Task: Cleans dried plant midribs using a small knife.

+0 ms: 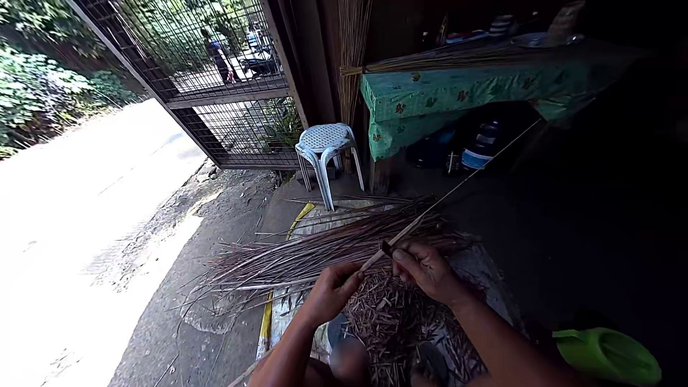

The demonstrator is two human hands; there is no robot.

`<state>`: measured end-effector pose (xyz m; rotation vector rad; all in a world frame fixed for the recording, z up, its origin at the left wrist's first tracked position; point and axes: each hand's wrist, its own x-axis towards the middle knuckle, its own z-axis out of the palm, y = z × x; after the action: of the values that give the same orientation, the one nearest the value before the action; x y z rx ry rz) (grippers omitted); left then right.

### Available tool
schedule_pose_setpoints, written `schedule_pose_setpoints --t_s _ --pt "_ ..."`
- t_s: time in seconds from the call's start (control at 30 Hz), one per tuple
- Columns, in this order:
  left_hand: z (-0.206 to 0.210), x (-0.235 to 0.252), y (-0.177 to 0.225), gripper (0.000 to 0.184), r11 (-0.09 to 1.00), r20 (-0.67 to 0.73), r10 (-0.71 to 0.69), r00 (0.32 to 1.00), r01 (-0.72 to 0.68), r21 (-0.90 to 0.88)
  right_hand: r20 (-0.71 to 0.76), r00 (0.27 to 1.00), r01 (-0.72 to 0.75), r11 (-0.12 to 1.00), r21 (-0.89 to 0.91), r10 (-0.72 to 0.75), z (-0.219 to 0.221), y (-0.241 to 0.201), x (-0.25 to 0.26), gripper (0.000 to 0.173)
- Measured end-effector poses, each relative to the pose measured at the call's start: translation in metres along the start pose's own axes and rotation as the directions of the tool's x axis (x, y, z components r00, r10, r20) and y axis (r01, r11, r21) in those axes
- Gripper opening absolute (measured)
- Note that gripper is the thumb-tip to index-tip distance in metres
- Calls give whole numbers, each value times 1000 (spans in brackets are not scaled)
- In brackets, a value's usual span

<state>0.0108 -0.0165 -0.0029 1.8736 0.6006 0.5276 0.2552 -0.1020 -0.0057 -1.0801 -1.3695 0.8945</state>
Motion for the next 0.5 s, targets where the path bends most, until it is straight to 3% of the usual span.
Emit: schedule_pose_setpoints --t_s 0.13,0.5 --pt "1 -2 -4 30 1000 -13 16 1000 -16 19 73 996 -53 998 14 52 7 0 -1 28" --pt "-1 -2 -3 31 999 6 38 999 -38 -1 -184 976 96 990 -100 -113 -16 -8 6 27"
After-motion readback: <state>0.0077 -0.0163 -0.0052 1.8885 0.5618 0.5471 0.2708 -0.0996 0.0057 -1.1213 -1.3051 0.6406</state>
